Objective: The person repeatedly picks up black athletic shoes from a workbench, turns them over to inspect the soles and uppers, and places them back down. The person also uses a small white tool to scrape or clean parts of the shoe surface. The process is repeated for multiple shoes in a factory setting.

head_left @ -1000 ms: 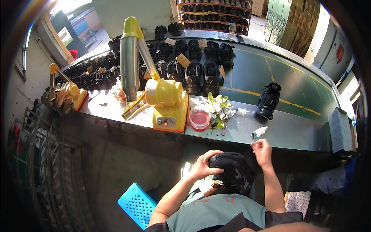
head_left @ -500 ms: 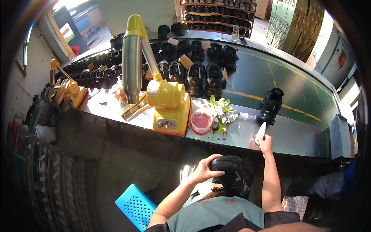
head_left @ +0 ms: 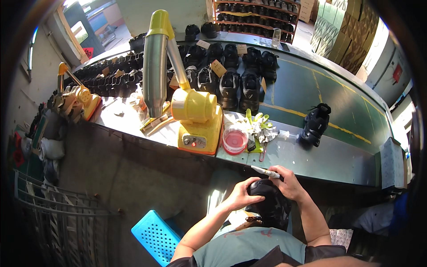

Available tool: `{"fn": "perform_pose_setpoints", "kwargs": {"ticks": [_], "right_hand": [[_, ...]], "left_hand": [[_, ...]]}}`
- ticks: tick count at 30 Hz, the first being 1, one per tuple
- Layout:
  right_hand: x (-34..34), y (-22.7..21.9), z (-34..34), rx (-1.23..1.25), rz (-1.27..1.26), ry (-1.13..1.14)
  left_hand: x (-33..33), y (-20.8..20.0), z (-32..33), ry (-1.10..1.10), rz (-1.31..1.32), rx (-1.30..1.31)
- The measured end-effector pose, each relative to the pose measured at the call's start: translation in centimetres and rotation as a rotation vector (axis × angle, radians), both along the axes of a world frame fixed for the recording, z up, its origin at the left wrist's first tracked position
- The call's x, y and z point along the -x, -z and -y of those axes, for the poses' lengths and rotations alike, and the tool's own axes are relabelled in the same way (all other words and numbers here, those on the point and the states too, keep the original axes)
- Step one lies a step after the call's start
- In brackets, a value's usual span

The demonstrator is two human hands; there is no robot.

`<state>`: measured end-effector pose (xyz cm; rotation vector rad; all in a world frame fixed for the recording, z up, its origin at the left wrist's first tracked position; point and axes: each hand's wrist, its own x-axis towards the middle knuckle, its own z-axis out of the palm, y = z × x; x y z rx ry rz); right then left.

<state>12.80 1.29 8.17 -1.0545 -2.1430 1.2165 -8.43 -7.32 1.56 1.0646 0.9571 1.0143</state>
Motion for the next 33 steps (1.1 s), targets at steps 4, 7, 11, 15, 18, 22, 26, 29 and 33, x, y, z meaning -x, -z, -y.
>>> {"fn": "perform_pose_setpoints", "kwargs": {"ticks": [4, 7, 11, 15, 18, 22, 26, 29, 33], "right_hand": [[-0.1, 0.2, 0.1, -0.075, 0.114, -0.06], [-0.1, 0.8, -0.1, -0.2, 0.187, -0.093], [0.0, 0.0, 0.0, -0.449, 0.283, -0.191], [0.0, 0.1, 0.1, -0.562, 0.379, -0.276], [0.0, 0.5, -0.2, -0.461, 0.456, -0.329], [-0.2, 0.7, -1.6, -0.181, 0.402, -0.258], [-2.1, 3.9, -4.2, -0.121, 0.111, 0.0], [-5.9, 9.5, -7.1, 0.263, -0.314, 0.253], [-6.9, 9.1, -7.1, 0.378, -0.629, 0.368]], "left_hand": [[-0.3, 0.2, -0.4, 0.015, -0.102, -0.038], [-0.9, 0.0, -0.6, 0.007, -0.12, -0.039], [-1.4, 0.9, -0.7, 0.014, -0.089, -0.041], [-1.9, 1.0, -0.7, 0.002, -0.144, -0.057], [-2.2, 1.1, -0.6, 0.002, -0.098, -0.035], [-2.0, 0.9, -0.9, 0.009, -0.1, -0.15], [-1.7, 1.1, -1.3, 0.045, -0.14, -0.063], [-1.6, 1.0, -1.6, 0.072, -0.191, -0.037], [-1.2, 1.9, -1.8, 0.076, -0.149, -0.05]]}}
